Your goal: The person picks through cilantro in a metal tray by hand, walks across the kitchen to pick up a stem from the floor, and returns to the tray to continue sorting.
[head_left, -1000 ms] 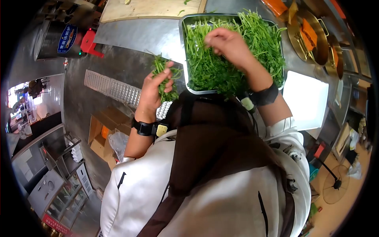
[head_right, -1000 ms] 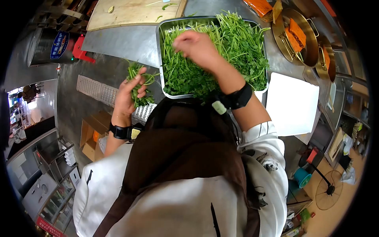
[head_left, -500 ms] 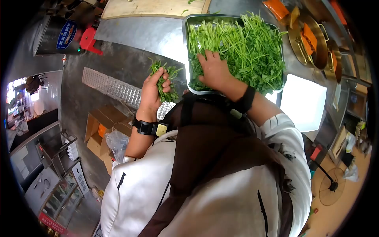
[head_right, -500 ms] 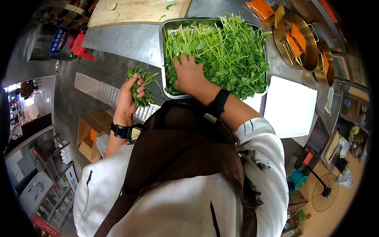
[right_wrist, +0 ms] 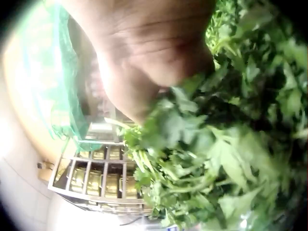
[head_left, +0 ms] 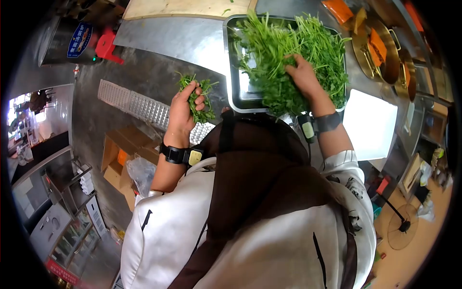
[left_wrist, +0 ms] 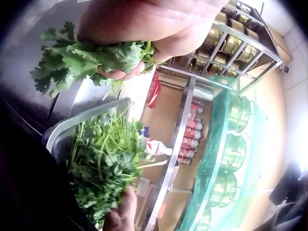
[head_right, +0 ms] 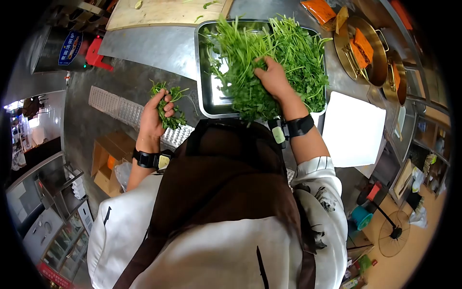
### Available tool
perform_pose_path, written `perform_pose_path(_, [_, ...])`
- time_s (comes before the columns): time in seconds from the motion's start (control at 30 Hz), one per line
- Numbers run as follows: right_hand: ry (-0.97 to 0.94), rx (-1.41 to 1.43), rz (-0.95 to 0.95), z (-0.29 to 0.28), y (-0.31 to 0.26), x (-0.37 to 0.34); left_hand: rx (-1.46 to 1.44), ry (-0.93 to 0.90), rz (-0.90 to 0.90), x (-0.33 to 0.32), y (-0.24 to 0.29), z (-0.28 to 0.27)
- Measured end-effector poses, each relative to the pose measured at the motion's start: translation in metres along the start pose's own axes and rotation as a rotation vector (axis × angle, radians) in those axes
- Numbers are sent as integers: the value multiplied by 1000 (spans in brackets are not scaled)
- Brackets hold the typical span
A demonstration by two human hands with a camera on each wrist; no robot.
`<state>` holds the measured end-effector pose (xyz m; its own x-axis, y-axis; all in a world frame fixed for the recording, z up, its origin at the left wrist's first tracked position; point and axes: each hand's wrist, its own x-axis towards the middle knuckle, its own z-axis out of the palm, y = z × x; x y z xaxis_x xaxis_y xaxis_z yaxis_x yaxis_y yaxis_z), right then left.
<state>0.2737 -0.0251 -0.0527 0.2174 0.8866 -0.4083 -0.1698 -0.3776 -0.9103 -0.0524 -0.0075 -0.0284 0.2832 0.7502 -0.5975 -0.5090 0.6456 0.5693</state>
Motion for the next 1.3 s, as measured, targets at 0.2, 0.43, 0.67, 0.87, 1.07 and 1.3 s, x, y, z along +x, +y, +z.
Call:
perform_pose_path(0.2, [304, -733, -268, 0, 3, -5, 72, -14, 0, -2, 4, 15])
perform_pose_path(0.43, [259, -685, -281, -6, 7, -1, 45, -16, 4, -6, 2, 16])
perform_pose_path(0.67, [259, -713, -264, -3, 7, -2, 75, -12, 5, -11, 1, 13])
perform_pose_path(0.87, [239, -725, -207, 3, 1, -8, 58, -6, 11, -12, 2, 8])
perform_pose_path(1.07, [315, -848, -284, 14, -9, -19, 46, 7, 15, -13, 3, 4])
perform_pose_path(1.3, [149, -1167, -917, 61, -42, -5, 54, 10, 11, -15, 4, 4])
